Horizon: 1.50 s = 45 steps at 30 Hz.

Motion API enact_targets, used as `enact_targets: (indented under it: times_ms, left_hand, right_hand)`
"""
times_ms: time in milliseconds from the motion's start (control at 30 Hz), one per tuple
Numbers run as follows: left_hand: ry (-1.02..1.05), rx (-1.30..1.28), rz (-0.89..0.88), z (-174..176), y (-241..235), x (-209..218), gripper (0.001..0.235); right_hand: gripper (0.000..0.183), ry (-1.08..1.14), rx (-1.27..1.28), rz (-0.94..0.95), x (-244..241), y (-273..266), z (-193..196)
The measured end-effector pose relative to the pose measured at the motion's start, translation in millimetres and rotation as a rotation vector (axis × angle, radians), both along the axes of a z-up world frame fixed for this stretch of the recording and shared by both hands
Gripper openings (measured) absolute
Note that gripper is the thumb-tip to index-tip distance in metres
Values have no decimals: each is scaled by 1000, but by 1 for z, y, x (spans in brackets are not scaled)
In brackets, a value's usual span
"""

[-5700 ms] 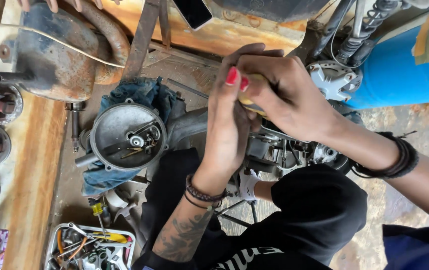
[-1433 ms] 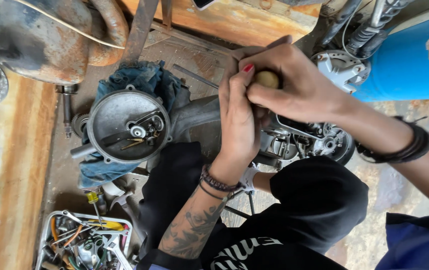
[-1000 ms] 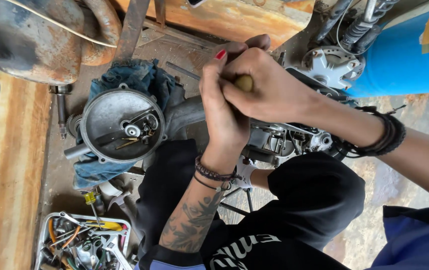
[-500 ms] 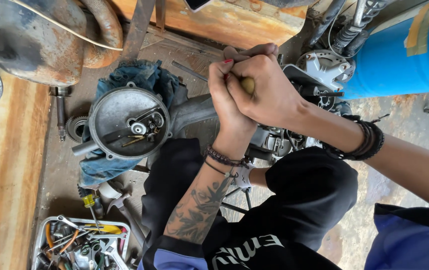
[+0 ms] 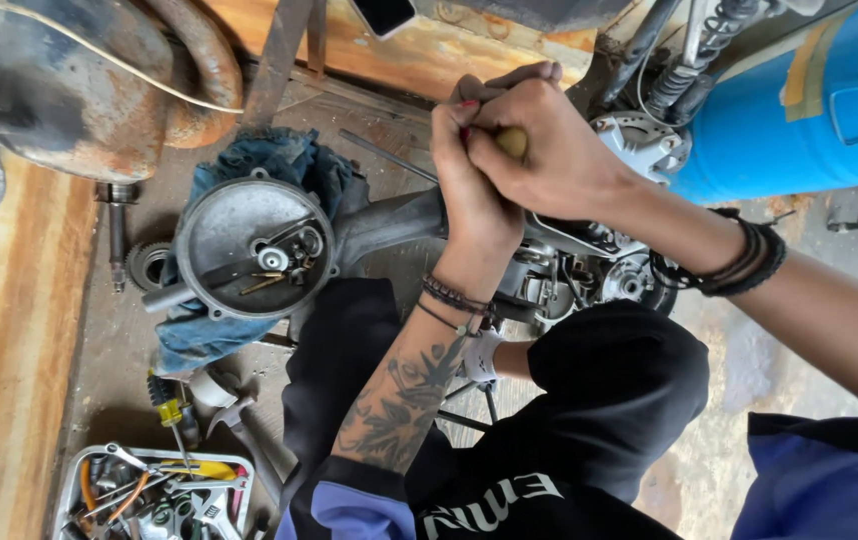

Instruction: Repairing a motorcycle engine by loosening bolts with a wrench and adjusting components with a screwdriver

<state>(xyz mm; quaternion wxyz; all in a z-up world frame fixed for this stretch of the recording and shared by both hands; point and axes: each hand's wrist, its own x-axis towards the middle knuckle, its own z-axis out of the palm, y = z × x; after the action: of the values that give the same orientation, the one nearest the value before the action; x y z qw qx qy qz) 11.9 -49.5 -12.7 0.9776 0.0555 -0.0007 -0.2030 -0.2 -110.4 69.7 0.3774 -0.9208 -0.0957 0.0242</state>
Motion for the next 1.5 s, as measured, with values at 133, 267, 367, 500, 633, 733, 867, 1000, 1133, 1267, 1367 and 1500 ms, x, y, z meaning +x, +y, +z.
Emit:
enact_targets:
  times_ms: [133,267,367,500,633,733,867,1000,1133,1267,1367,1500]
  left_hand:
    - [-36,30,15,7,2,0,22]
    - [-91,143,83,16,9,-2,24]
    - [-123,220,120,24,12,-4,26]
    - [-182,332,192,31,17,-4,30]
    - [-148,386,194,31,14,-4,31]
    - [-168,357,195,29,11,-2,30]
    - [-160,328,218,27,7,3,30]
    - [-133,359,199,28,7,5,30]
    - [-109,367,195,24,6,9,30]
    - [-93,400,199,15,3,5,33]
    - [-49,367,157,10,-1,0,33]
    - [-109,328,152,10,0,-3,35]
  right_hand:
    - [33,-29,44,4,-5,-15,-3]
    - [28,-38,121,39,-1,-11,6]
    - [25,-24,149,70,4,-6,13]
    - [27,148,203,18,6,-3,18]
    - [27,160,243,12,6,-5,17]
    - [27,181,225,-7,8,-6,15]
    - [30,135,211,5,10,-8,13]
    - [27,104,239,6,11,-8,12]
    - [28,99,253,20,14,-10,8]
    - [27,159,263,-25,11,-13,-1]
    - [28,142,274,-18,5,-18,-9]
    - [27,124,281,5,4,-18,-7]
